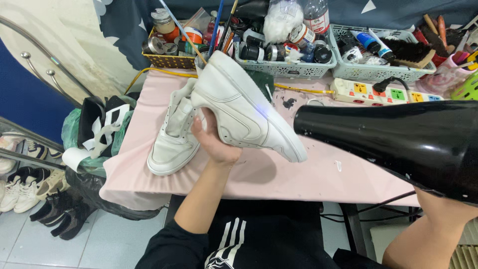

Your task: The person applies white paint to the midsole and leather panels of a white sneaker using a thin brush and then uses a hairdryer to dry the paint.

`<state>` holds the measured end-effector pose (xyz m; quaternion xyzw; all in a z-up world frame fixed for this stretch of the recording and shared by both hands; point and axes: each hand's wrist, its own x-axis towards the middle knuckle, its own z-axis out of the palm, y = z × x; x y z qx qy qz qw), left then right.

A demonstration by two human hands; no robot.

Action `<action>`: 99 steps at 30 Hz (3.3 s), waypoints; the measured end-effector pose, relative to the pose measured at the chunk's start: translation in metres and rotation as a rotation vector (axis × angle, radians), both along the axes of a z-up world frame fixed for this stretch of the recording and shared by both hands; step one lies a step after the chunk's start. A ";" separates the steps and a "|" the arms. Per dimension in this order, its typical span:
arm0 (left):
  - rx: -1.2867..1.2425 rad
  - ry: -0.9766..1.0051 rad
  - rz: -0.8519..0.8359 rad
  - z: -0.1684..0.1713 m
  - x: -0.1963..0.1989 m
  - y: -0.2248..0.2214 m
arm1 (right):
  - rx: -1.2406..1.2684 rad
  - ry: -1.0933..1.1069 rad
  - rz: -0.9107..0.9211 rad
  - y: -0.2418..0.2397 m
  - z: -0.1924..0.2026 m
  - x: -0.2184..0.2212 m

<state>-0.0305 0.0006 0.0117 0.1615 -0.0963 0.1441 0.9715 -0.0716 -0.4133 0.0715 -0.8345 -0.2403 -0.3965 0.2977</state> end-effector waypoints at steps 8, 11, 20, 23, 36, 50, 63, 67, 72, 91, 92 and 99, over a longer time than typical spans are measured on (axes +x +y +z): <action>-0.237 0.063 0.164 0.004 -0.011 0.000 | -0.087 -0.079 0.066 0.008 -0.008 0.012; -0.304 0.109 0.206 0.005 -0.015 0.004 | 0.030 -0.001 0.075 0.012 -0.015 0.002; -0.350 0.158 0.267 0.009 -0.023 0.009 | 0.062 0.075 -0.031 -0.008 -0.027 -0.033; -0.351 0.161 0.243 0.006 -0.020 0.006 | 0.129 -0.007 0.021 -0.003 -0.033 -0.019; -0.445 0.098 0.225 -0.023 -0.010 0.016 | 0.173 0.138 -0.021 -0.018 -0.042 -0.051; -0.365 -0.148 0.040 -0.036 -0.007 -0.026 | -0.253 -0.226 -0.058 0.019 0.003 0.023; -0.309 0.065 0.093 -0.023 -0.011 -0.021 | -0.056 -0.027 0.061 0.038 0.027 -0.003; -0.269 0.039 0.117 -0.030 -0.011 -0.027 | -0.039 -0.055 0.065 0.046 0.030 0.001; -0.331 0.032 0.045 -0.037 -0.011 -0.027 | -0.088 -0.181 0.132 0.073 0.039 0.020; -0.297 -0.010 0.050 -0.031 -0.011 -0.026 | -0.110 -0.332 0.116 0.095 0.048 0.027; -0.283 0.001 0.073 -0.031 -0.010 -0.026 | -0.056 -0.253 0.154 0.094 0.050 0.025; -0.236 0.026 0.104 -0.018 -0.018 -0.007 | 0.158 0.150 0.200 0.049 0.040 -0.015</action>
